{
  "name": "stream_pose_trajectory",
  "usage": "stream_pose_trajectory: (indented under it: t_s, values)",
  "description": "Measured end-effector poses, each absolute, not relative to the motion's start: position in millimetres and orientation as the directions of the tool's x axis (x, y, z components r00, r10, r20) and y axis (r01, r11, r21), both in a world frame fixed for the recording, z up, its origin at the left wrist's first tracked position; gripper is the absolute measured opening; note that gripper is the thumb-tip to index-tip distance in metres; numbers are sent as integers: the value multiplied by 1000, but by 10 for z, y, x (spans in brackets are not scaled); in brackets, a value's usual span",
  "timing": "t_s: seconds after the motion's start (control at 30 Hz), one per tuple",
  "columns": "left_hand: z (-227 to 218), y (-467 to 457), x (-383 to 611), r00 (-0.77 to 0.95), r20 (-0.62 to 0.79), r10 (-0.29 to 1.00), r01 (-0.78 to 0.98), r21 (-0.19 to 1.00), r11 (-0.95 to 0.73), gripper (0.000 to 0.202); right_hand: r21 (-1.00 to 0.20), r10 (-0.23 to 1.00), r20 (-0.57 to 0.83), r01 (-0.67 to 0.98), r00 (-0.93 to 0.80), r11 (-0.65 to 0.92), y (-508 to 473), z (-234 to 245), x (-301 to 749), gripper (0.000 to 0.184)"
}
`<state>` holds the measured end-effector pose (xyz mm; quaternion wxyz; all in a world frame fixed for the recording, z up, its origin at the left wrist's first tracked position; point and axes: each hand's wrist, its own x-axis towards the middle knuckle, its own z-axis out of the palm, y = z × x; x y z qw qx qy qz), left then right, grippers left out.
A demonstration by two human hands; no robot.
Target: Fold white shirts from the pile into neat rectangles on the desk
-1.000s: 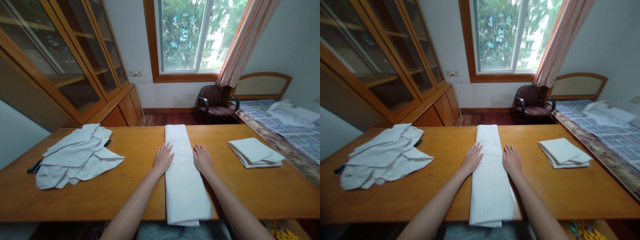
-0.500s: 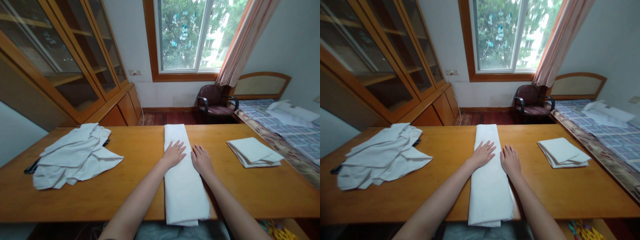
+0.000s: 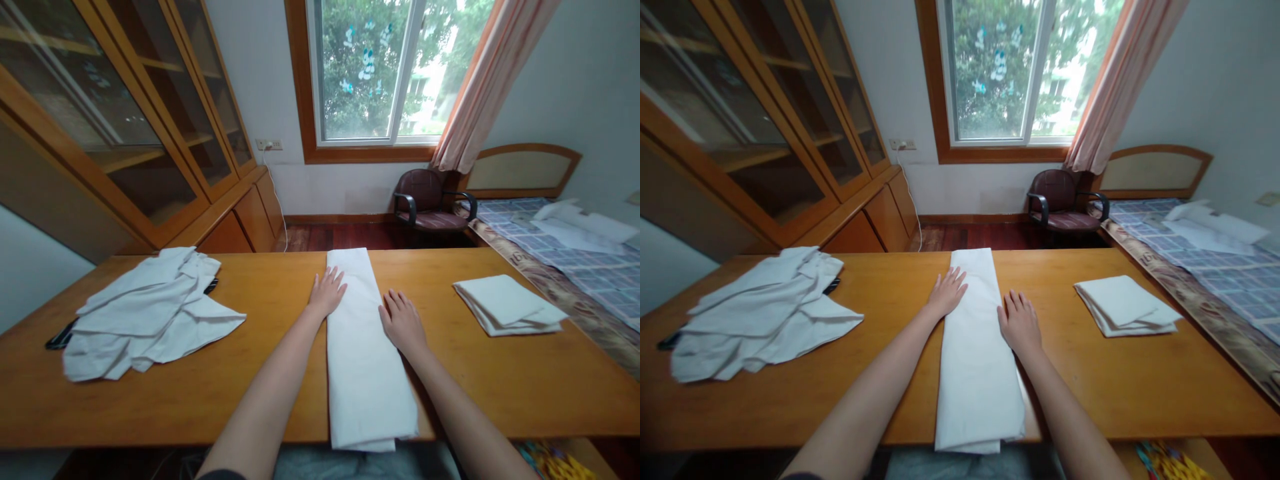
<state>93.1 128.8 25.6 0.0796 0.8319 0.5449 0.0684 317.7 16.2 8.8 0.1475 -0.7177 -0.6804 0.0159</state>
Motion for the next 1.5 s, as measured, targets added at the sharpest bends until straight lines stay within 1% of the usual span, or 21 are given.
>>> stream_pose_trajectory:
  t_s: [0.2,0.3,0.47,0.7,0.8,0.9,1.03,1.1,1.17,1.27,1.37,1.5]
  values:
    - [197,1279,785,359,9,933,911,213,-353,57,-234,981,186,972,62,-17,174,63,3222,50]
    - [191,1264,760,349,14,937,915,213,-343,57,-262,980,191,965,58,-6,182,54,3242,50]
    - [183,1244,749,331,38,943,919,214,-331,56,-363,979,199,932,49,27,214,7,3313,48]
    - [156,1218,726,285,64,956,935,202,-292,53,-566,982,186,819,17,93,287,-32,3497,42]
    - [161,1196,728,273,74,959,941,189,-282,54,-608,985,170,788,10,97,300,8,3526,41]
    - [173,1175,739,258,80,963,946,183,-269,54,-576,984,175,809,-16,115,291,90,3475,41]
    - [187,1149,757,227,80,971,953,188,-238,53,-475,973,201,857,-116,201,216,270,3261,43]
    - [193,1129,762,211,93,973,957,184,-225,53,-399,949,218,867,-228,300,145,372,3107,41]
    - [199,1105,761,196,118,974,961,172,-214,52,-333,903,209,841,-376,427,60,458,2948,37]
    - [209,1066,741,168,149,975,970,152,-190,52,-302,835,177,779,-521,550,-57,526,2767,36]
    - [218,1020,699,135,165,977,978,136,-158,51,-301,818,139,763,-558,572,-126,521,2710,42]
    - [255,914,618,109,197,974,986,105,-131,49,-289,847,68,802,-527,522,-146,476,2798,48]
